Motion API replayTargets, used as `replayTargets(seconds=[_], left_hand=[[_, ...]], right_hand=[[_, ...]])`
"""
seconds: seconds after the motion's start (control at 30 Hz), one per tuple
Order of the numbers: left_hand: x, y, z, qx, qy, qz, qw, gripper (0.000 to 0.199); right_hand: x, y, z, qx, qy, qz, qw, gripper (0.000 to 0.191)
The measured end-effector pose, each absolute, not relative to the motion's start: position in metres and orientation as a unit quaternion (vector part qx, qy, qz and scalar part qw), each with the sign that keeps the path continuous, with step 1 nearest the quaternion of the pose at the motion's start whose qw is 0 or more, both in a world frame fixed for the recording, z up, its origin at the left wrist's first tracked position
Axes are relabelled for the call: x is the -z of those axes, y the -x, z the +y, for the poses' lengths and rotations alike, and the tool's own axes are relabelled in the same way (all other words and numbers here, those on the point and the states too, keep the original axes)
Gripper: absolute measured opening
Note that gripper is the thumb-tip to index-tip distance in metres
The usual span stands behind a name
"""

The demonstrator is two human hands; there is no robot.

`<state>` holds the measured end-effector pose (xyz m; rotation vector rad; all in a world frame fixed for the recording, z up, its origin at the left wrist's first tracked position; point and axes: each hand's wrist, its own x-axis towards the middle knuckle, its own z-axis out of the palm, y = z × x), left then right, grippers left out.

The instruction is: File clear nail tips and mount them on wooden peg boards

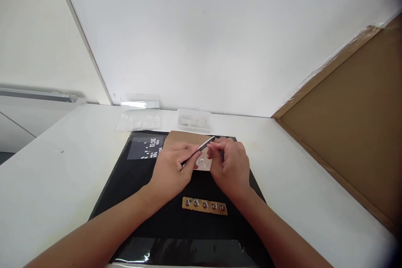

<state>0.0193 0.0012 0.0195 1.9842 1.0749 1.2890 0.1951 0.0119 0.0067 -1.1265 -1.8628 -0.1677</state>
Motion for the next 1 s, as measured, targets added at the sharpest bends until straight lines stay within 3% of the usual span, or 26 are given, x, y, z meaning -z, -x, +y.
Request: replayTargets(seconds=[1.0], left_hand=[[-0.0197, -0.0193, 0.0004, -0.485, -0.773, 0.375, 0.165, 0.024]], right_hand=[[-0.0153, -0.1936, 0.0109, 0.01, 0.469, -0.75, 0.466, 0.015]])
